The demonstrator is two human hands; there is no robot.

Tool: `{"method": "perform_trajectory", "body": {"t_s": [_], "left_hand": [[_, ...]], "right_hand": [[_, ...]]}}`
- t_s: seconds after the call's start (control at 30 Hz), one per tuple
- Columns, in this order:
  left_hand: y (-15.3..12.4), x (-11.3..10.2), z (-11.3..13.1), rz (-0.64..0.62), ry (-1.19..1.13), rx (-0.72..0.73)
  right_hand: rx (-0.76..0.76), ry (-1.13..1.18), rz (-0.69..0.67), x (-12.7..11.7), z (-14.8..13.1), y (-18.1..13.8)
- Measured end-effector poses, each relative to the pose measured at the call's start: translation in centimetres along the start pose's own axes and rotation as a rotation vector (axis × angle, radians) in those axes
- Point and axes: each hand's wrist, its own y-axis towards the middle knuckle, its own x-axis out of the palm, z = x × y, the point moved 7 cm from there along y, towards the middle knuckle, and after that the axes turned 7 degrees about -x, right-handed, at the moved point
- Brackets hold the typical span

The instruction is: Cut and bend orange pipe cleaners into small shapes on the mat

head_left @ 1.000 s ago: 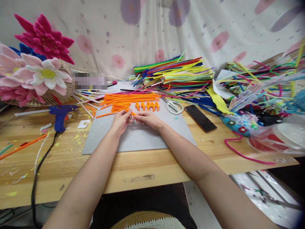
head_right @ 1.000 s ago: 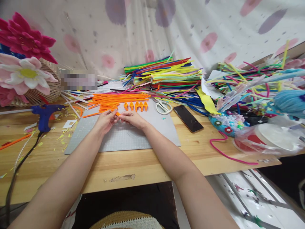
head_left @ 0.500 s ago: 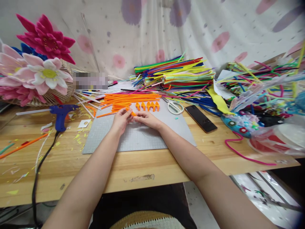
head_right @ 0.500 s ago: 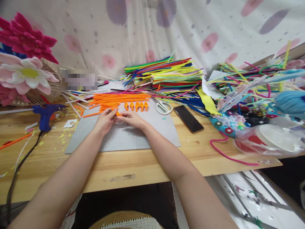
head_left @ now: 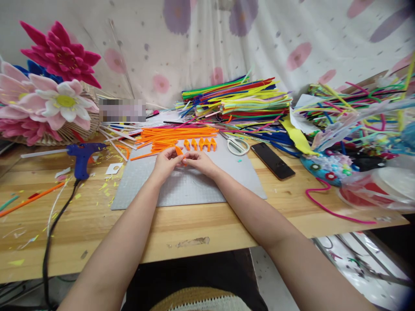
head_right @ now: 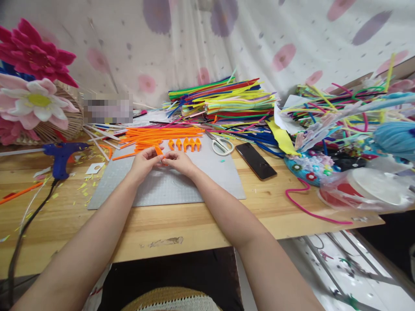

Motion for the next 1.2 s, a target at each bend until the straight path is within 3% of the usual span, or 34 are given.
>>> {"method": "perform_trajectory", "body": {"t_s": [0.1, 0.27, 0.37, 0.73, 0.87, 1.2], "left_hand": [[0.0, 0.0, -0.1, 0.001, -0.008, -0.027], [0.1, -0.9, 0.1, 0.112, -0.042, -0.022], [0.1, -0.8, 0.3, 0.099, -0.001, -0.018], [0.6, -0.9, 0.0, 0.107, 0.238, 0.105], [0.7, -0.4, -0.4, 0.085, 0.191, 0.088], [0.9, -0.3, -0.5, 0.032, 0.182, 0.101]], "right_hand": [[-0.012, -0.009, -0.013, 0.0, 0.0, -0.1], [-0.001, 0.043, -0.065, 0.4, -0.5, -0.4], [-0.001, 0.052, -0.068, 0.4, -0.7, -0.4], [0.077, 0.024, 0.082, 0.0, -0.2, -0.1], [0.139, 0.038, 0.087, 0.1, 0.1, -0.1], [0.121, 0.0, 0.159, -0.1, 0.4, -0.2]]}}
